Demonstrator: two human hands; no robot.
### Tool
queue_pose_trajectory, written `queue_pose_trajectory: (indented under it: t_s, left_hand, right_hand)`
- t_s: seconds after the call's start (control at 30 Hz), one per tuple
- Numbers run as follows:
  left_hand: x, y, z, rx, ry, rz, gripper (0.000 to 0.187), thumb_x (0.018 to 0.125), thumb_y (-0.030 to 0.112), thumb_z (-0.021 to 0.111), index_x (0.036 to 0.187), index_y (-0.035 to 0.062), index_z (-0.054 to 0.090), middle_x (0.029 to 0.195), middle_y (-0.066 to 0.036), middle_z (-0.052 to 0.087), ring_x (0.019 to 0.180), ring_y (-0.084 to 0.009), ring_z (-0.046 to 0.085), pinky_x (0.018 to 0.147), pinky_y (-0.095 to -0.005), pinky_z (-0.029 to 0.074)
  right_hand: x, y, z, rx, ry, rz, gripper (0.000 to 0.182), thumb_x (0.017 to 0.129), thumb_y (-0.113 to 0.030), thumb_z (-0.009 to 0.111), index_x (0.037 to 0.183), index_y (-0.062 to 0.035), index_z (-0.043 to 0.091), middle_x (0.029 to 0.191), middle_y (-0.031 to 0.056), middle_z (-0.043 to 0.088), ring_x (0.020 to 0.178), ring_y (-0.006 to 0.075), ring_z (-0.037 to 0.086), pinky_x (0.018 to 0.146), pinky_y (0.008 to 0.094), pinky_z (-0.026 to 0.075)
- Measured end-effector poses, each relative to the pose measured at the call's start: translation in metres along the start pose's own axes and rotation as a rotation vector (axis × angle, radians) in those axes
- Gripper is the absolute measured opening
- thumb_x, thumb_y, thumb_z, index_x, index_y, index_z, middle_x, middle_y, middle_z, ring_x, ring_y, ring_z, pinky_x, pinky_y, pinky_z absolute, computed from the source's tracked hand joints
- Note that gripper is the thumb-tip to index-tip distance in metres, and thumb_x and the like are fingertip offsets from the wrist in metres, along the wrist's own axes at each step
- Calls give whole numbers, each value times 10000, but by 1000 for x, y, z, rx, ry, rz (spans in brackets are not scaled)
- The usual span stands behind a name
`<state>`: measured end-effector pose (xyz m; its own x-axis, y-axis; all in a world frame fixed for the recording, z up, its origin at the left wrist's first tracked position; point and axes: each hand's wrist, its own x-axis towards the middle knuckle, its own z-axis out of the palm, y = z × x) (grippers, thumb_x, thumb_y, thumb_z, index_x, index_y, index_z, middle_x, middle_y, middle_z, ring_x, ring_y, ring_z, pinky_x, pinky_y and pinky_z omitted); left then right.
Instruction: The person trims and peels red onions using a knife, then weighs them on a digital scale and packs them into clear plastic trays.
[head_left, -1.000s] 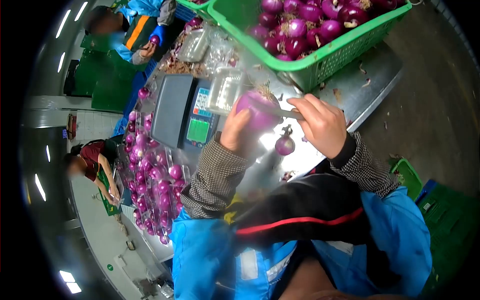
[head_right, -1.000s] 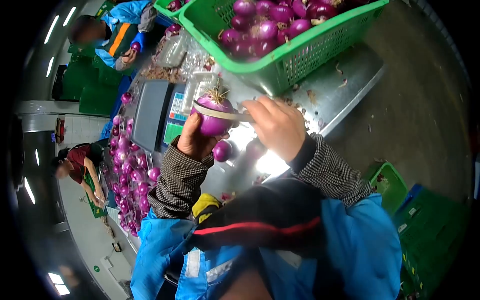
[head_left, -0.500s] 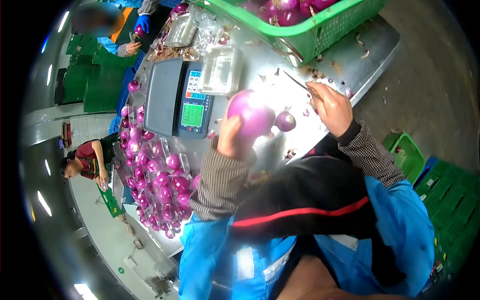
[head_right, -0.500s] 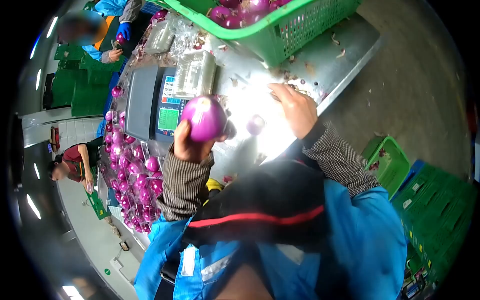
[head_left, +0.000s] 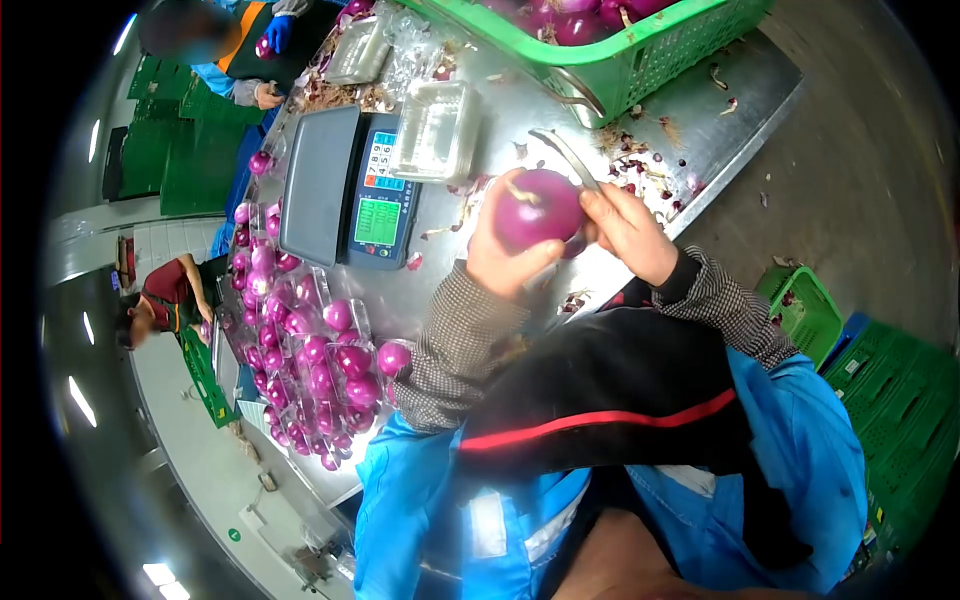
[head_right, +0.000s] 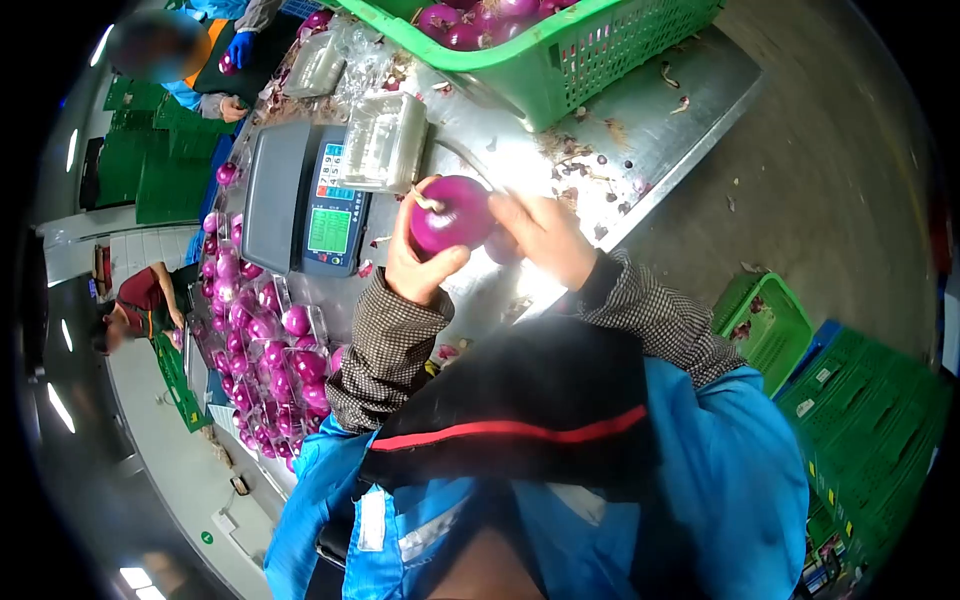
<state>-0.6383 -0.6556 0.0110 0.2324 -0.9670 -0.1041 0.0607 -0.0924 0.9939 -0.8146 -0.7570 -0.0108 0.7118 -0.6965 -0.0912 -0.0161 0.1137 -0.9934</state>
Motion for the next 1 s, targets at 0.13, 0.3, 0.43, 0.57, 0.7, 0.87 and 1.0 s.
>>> queue_pose_trajectory:
  t_s: [0.13,0.3,0.43,0.57,0.7,0.87,1.0]
  left_hand:
    - [-4,5,-10,-43,-14,-89,692,734,128,746,1320,0,401,1171,-120,568,1096,-214,560,959,-359,449]
    - [-6,8,-7,137,-82,-60,688,717,172,763,1293,1,427,1150,-123,580,1044,-205,577,921,-360,467]
    - [-10,14,-2,85,-55,-100,737,705,204,786,1304,3,405,1130,-119,577,1026,-206,581,894,-352,480]
    - [-8,19,-2,46,-14,-26,761,702,159,786,1319,0,369,1141,-118,557,1037,-209,573,897,-345,478]
    - [-2,-2,-4,259,-20,37,785,704,158,798,1337,-1,362,1203,-131,524,1107,-217,550,952,-349,459]
    - [-9,6,15,709,-23,233,846,657,170,818,1351,-22,373,1219,-170,503,1074,-252,557,944,-359,457]
    - [-28,-28,-15,529,135,-23,802,718,230,767,1382,-1,381,1186,-192,514,1084,-318,541,941,-377,439]
  right_hand:
    - [-3,-20,-9,-770,121,-514,220,778,-38,637,997,-25,615,819,107,592,727,254,638,624,345,508]
    - [3,-29,-5,-1044,63,-588,278,726,-4,634,1001,-41,610,858,81,594,695,242,639,598,346,512]
    - [6,-17,-11,-1077,76,-591,322,720,7,636,1037,-37,605,856,81,609,680,242,641,588,339,518]
    - [1,8,-31,-965,114,-518,372,766,-5,640,1135,-35,601,825,97,608,662,234,624,614,313,511]
    - [4,-5,-15,-359,26,-299,453,894,-242,668,1268,-32,522,740,20,506,572,88,467,520,217,403]
    - [14,22,-13,483,-394,390,601,919,-403,624,1355,-46,415,785,-18,494,503,31,373,447,184,294]
    - [12,23,-1,278,-317,351,513,883,-219,678,1310,-25,470,865,23,561,570,63,488,521,209,416]
